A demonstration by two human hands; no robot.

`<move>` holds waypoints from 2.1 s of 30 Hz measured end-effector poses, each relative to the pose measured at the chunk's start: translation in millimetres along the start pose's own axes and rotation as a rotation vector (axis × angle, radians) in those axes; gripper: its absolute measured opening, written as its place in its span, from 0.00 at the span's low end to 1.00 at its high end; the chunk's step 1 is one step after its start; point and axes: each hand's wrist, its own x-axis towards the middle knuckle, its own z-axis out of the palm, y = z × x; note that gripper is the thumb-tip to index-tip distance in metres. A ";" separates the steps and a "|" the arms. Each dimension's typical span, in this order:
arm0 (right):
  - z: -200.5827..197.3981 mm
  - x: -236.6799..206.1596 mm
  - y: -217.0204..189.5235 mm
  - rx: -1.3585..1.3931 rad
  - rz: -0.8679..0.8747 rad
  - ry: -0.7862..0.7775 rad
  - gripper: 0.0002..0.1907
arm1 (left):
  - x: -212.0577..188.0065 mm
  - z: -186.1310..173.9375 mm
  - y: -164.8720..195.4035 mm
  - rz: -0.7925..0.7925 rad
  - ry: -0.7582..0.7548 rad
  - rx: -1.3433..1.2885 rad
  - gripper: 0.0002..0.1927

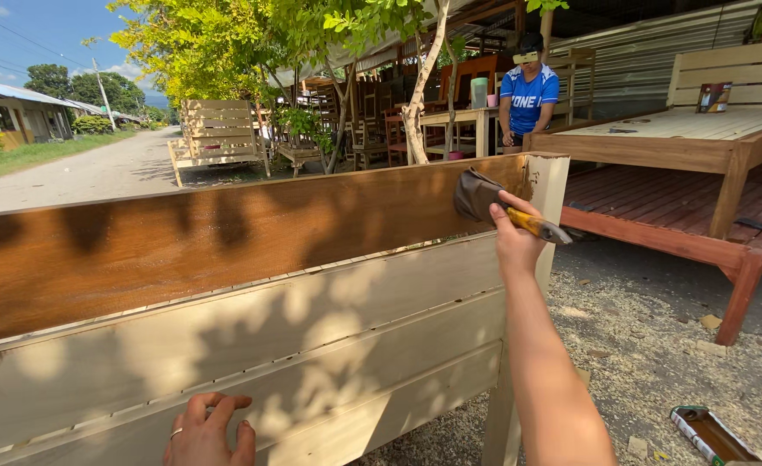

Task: The person applies brown wood stain to a slatted wooden bed frame outdoors, rubbing the stain onto the top rail and each slat with a cloth-wrapped applicator. They dip the applicator into a plastic container of stain held in their other hand and work across the boards, then move to the lower edge of the frame.

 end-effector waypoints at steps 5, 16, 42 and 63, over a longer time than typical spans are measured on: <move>-34.6 42.1 6.1 -0.572 -0.209 0.128 0.09 | 5.6 -6.3 12.8 -0.010 0.004 0.070 0.20; 48.6 -27.3 -9.4 -0.236 -0.247 -0.140 0.08 | 38.1 -14.4 39.3 -0.008 -0.214 0.103 0.21; 319.3 -232.6 -167.2 0.313 0.043 -0.801 0.07 | 19.8 -61.9 -13.0 0.495 0.060 -0.381 0.16; 10.6 21.5 -23.8 -0.240 -0.113 0.129 0.11 | 41.1 88.5 44.2 0.481 -0.103 -0.448 0.21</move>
